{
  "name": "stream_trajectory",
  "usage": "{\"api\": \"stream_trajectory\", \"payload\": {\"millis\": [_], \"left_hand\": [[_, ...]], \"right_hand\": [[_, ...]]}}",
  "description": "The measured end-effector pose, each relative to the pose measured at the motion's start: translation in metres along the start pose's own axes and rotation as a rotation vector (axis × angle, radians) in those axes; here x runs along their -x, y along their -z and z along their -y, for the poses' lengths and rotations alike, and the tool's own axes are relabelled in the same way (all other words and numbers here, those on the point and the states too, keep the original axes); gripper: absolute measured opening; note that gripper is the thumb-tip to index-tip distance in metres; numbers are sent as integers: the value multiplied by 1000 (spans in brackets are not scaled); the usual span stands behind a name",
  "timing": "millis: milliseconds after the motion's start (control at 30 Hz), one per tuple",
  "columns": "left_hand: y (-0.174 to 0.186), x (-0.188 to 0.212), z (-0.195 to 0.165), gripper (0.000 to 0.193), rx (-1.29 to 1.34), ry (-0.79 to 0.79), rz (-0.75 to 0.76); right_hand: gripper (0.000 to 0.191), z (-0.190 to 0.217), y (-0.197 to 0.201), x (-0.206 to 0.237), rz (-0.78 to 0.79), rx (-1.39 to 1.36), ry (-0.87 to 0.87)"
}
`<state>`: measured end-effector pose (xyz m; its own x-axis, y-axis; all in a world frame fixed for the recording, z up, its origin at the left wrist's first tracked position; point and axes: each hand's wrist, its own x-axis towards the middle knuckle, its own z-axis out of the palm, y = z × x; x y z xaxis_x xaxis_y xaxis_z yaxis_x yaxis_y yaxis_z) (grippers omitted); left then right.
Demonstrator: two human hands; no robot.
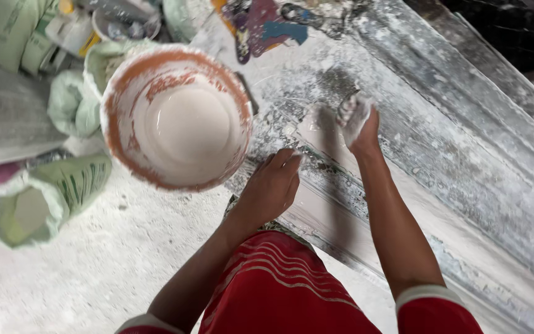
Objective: The person applies white gypsum slurry by hand onto long decorative molding strips laid on the workshop floor, scooping paste from a bowl and spreading and smoothing it along the mold surfaces with their palms and fingers. They work along several strips and periodically dip their hands back into the paste bowl.
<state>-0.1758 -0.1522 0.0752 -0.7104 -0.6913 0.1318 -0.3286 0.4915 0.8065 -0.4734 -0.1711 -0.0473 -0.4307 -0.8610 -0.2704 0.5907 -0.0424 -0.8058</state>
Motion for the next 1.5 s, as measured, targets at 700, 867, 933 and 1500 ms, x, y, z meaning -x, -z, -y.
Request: {"api": "stream_trajectory", "payload": {"millis": [700, 867, 933, 1500], "left_hand": [[-66, -226, 66, 21, -937, 31, 892], [-86, -216, 105, 32, -850, -197, 796], [-94, -218, 112, 38, -812, -225, 818], [-103, -227, 130, 20, -867, -630, 888]], "right_hand": [[25, 20, 86, 132, -310, 1392, 69], [23, 8, 131, 148, -308, 1723, -49], [19, 11, 143, 154, -293, 1743, -9], [15, 42, 220, 218, -576, 2006, 11]]}}
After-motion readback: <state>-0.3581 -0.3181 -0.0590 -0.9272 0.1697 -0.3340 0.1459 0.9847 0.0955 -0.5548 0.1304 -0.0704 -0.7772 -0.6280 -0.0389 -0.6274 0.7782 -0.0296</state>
